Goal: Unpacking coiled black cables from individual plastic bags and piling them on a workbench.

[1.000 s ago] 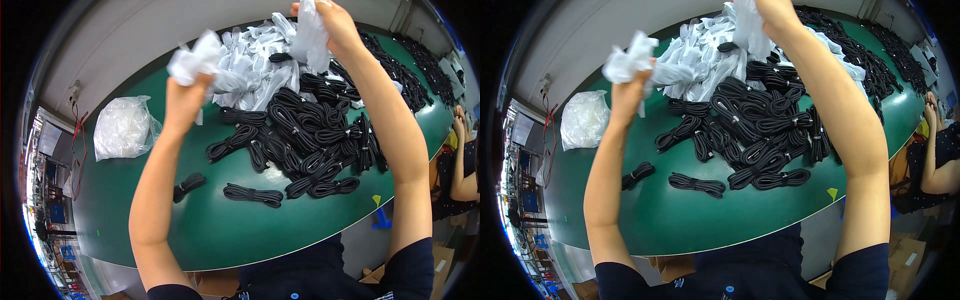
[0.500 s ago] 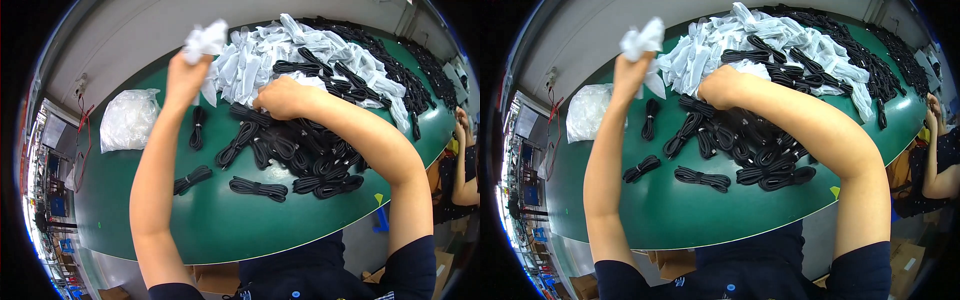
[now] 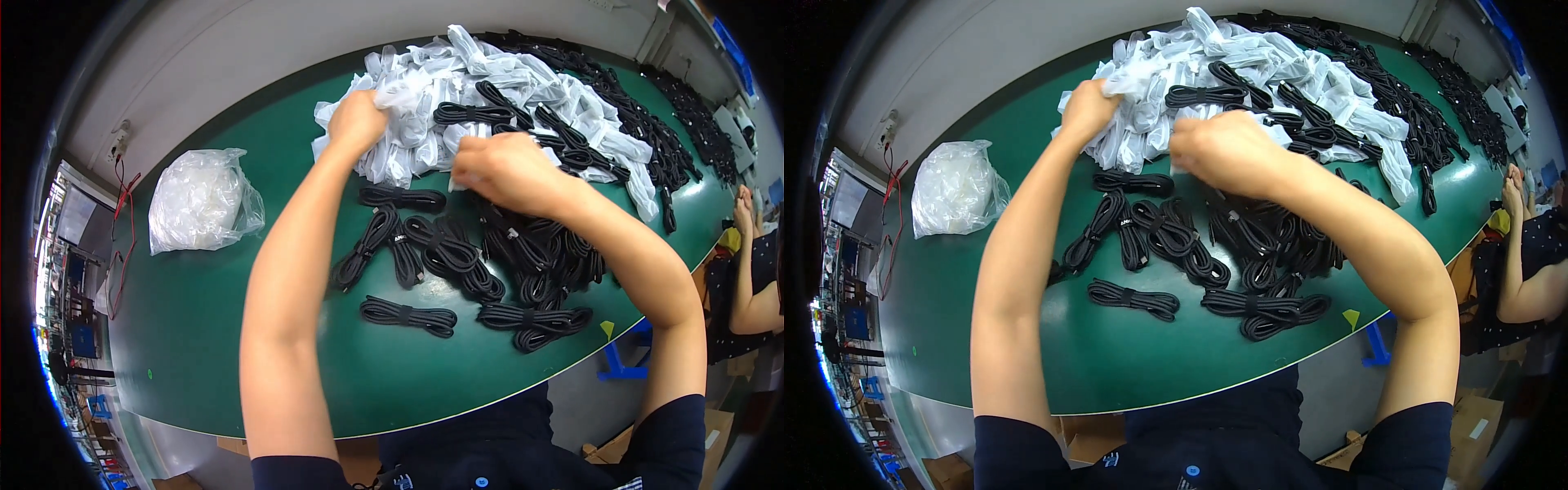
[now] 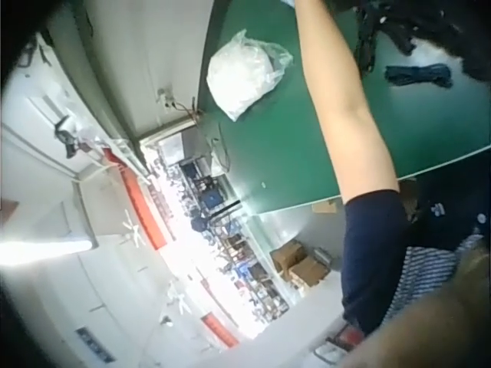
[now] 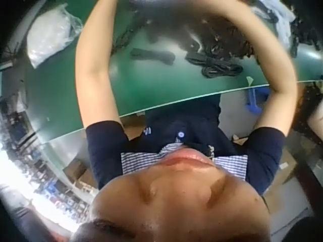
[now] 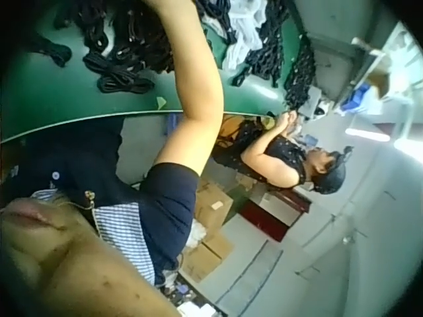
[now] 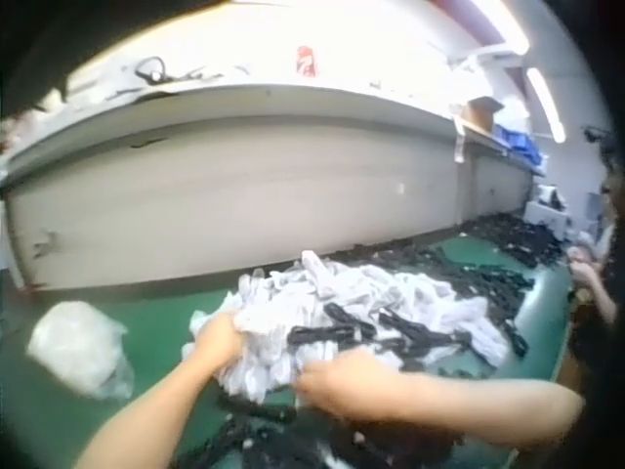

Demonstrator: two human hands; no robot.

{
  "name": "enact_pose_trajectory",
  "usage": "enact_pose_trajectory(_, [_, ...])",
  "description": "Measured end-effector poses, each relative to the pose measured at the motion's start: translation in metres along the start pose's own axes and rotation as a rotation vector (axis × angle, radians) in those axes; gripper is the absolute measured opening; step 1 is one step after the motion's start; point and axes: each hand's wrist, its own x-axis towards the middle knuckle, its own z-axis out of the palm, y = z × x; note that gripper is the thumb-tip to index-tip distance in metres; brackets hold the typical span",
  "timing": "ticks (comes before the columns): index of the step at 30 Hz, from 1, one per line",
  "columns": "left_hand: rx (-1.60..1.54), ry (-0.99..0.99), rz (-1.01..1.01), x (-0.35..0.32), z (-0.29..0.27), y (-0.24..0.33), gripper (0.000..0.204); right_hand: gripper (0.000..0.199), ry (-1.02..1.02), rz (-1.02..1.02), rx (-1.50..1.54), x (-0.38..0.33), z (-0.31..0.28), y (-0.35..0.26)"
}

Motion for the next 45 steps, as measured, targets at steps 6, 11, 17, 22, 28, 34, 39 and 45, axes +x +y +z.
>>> enact_pose_trajectory(6, [-0.638, 0.175, -0.175, -0.029, -0.061, 0.012, 0.037, 0.023, 0.456, 0.389, 0.421, -0.009, -0.045, 0.036])
enact_pose_trajectory(11, [-0.844, 0.288, 0.012, -0.034, -0.118, 0.007, 0.043, 0.022, 0.736, 0.607, 0.712, 0.006, -0.077, 0.065])
enact_pose_trajectory(17, [-0.642, 0.328, 0.042, -0.033, -0.152, -0.002, 0.031, 0.026, 0.447, 0.420, 0.100, 0.056, -0.027, 0.040])
enact_pose_trajectory(22, [-0.737, 0.307, -0.053, -0.034, -0.149, -0.003, 0.026, 0.024, -0.155, 0.253, -0.275, 0.071, 0.037, 0.021])
enact_pose_trajectory(28, [-0.508, 0.021, 0.033, -0.054, -0.114, -0.013, 0.027, 0.016, 0.016, 0.291, -0.091, 0.071, 0.039, 0.032])
enact_pose_trajectory(34, [-0.080, -0.235, 0.171, -0.066, -0.058, 0.015, 0.028, 0.027, 0.392, 0.481, 0.412, 0.067, -0.002, 0.056])
enact_pose_trajectory(39, [-0.083, -0.166, 0.130, -0.066, -0.063, 0.003, 0.026, 0.022, 0.636, 0.739, 0.998, 0.048, -0.066, 0.066])
enact_pose_trajectory(45, [0.154, -0.272, -0.012, -0.079, -0.099, 0.004, 0.027, 0.022, 0.714, 0.695, 0.782, 0.053, -0.071, 0.054])
